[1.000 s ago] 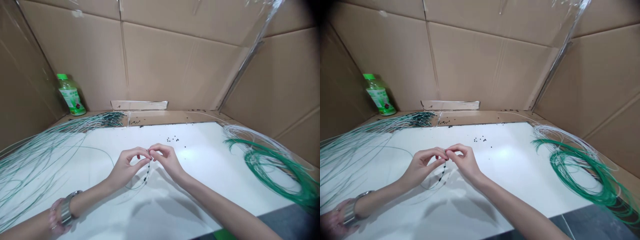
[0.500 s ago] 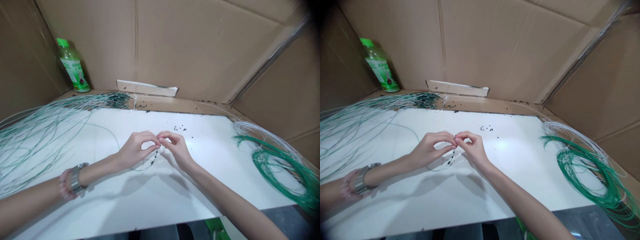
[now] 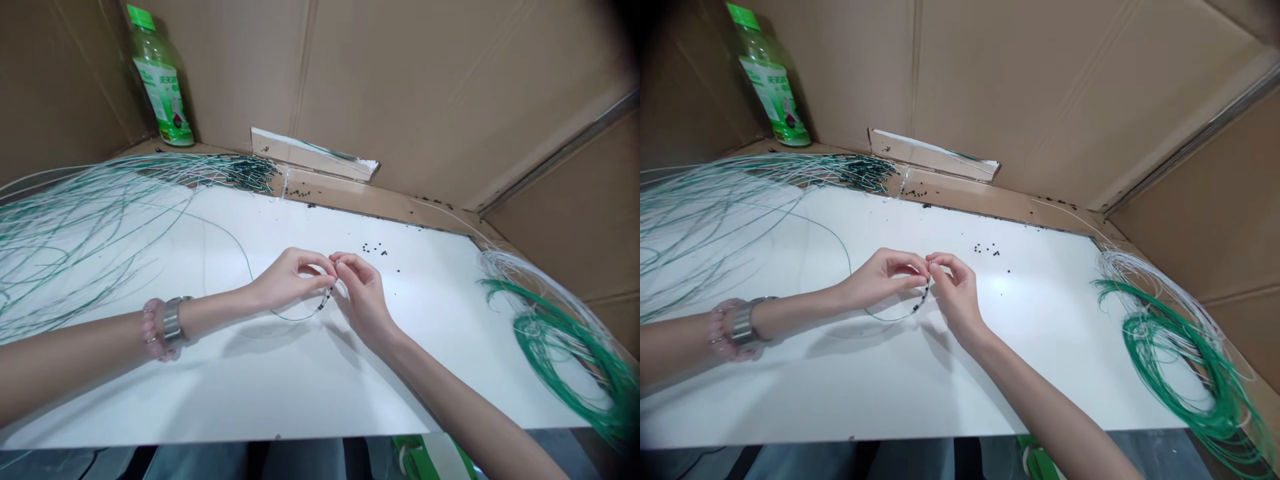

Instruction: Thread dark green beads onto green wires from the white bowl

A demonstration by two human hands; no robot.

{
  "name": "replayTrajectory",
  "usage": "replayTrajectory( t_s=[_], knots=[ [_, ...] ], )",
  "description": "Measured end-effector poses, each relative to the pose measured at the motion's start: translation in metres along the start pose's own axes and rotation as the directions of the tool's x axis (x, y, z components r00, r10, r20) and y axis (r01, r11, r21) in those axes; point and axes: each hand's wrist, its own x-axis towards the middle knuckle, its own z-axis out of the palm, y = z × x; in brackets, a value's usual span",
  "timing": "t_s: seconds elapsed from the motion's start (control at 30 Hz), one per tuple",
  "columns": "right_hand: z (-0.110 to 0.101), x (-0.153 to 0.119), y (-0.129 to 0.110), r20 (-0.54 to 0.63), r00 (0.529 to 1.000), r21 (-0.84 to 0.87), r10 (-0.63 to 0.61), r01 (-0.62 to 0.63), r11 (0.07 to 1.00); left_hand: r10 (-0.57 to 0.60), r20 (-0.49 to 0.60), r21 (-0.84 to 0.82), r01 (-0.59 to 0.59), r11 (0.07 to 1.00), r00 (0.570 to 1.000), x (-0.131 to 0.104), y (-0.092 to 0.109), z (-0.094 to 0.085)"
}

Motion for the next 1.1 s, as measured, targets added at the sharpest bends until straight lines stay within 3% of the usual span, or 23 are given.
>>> replayTrajectory(
  t_s=[0.13,0.23,0.4,0.57,0.87,1.1],
  knots=[
    [0.005,0.000,0.001,0.020,0.998,0.106,0.056,-0.058,0.993,-0.017,0.010,-0.039,0.017,0.999,1.000,0.002,-0.005,0.001],
    [0.005,0.002,-0.004,-0.027,0.999,0.140,0.034,-0.030,0.990,-0.040,-0.041,-0.099,0.035,0.994,0.998,0.005,-0.007,-0.004],
    [0.004,0.006,-0.017,-0.074,0.994,-0.028,-0.079,0.078,0.997,-0.114,-0.222,-0.287,0.047,0.957,0.968,0.010,-0.011,-0.015],
    [0.011,0.008,-0.021,-0.011,0.993,-0.221,-0.119,0.113,0.969,-0.167,-0.175,-0.419,0.081,0.904,0.970,0.010,-0.014,-0.015],
    [0.016,0.013,-0.020,-0.055,0.986,-0.229,-0.155,0.138,0.964,-0.220,-0.126,-0.605,0.101,0.790,0.967,0.012,-0.021,-0.016],
    [0.014,0.018,-0.019,-0.056,0.981,-0.239,-0.184,0.166,0.957,-0.157,-0.116,-0.480,0.083,0.873,0.981,0.011,-0.022,-0.015]
  ],
)
